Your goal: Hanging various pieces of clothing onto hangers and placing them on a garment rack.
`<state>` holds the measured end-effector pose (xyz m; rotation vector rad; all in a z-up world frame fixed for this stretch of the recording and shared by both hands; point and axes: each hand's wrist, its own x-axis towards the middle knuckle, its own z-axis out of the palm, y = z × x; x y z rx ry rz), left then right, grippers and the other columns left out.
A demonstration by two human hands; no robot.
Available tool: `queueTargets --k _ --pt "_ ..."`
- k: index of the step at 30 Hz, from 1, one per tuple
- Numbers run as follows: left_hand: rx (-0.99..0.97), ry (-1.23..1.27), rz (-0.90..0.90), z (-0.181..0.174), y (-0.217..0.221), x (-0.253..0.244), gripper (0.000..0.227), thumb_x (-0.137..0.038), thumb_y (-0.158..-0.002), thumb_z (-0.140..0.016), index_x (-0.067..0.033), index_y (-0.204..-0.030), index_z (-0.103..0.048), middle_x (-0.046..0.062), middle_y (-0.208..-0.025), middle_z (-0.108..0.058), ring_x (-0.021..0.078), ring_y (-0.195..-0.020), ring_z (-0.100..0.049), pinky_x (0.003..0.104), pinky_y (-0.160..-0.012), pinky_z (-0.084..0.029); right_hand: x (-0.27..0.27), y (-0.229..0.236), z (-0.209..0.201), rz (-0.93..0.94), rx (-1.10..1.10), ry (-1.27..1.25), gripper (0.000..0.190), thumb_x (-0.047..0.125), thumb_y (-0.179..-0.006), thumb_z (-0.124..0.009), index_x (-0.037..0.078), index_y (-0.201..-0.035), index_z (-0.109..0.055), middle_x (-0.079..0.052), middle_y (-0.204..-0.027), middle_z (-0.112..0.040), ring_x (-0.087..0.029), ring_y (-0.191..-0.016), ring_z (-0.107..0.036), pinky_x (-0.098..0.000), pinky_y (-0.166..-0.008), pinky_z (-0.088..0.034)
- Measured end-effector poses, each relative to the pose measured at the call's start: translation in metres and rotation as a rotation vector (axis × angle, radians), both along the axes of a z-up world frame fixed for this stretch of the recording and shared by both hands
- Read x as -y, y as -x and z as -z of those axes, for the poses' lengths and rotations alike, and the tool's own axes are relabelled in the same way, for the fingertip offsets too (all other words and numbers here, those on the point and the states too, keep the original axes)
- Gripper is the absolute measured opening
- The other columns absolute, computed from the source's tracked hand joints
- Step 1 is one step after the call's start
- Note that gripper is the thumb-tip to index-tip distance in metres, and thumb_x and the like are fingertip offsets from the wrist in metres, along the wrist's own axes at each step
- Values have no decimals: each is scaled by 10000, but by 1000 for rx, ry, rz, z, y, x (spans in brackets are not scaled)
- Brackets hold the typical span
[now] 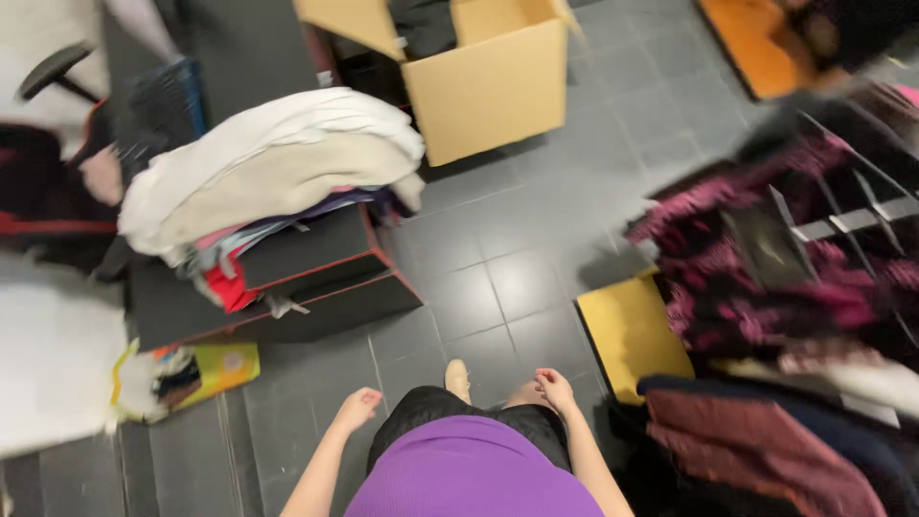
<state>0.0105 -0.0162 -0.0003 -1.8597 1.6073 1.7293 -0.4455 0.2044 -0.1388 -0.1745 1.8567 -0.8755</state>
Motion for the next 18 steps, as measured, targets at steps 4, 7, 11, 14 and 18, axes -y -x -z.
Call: queueTargets --k 4,7,11,14,18 --pt "-49 -61 -71 2 11 16 281 -367 -1007 -588 -237 -1213 -729 -21 -1244 -796 110 -763 -729 241 -600 -468 54 26 24 -8 39 109 172 129 -961 -700 89 -1126 -723 -81 -963 -759 -120 -680 -640 -233 -539 -462" --pt "-164 110 -120 -33 42 32 331 -333 -1038 -624 -131 -1281 -723 249 -1268 -727 316 -986 -788 421 -879 -632 113 47 18 -321 -242 -34 249 284 -941 -764 146 -1148 -781 -123 -945 -811 -238 -773 -792 -366 -663 -666" --pt "-243 228 -230 -71 91 65 272 -233 -1062 -591 -132 -1287 -706 277 -1258 -680 379 -1051 -758 471 -949 -606 249 54 -99 -620 -422 180 349 399 -991 -709 124 -1199 -765 -186 -1159 -775 -382 -1108 -712 -510 -974 -562" --pt "-262 319 -319 -60 122 87 246 -175 -1058 -576 -141 -1261 -710 196 -1183 -707 313 -990 -768 423 -916 -606 356 58 -173 -781 -463 410 306 287 -1030 -660 67 -1229 -737 -221 -1179 -743 -424 -1147 -688 -532 -997 -551" --pt "-294 422 -488 -67 166 121 245 -118 -1043 -554 -155 -1215 -725 128 -1088 -771 223 -876 -783 354 -835 -627 493 40 -301 -1031 -561 700 281 125 -1008 -652 91 -1286 -681 -144 -1154 -698 -354 -1111 -715 -459 -962 -581"
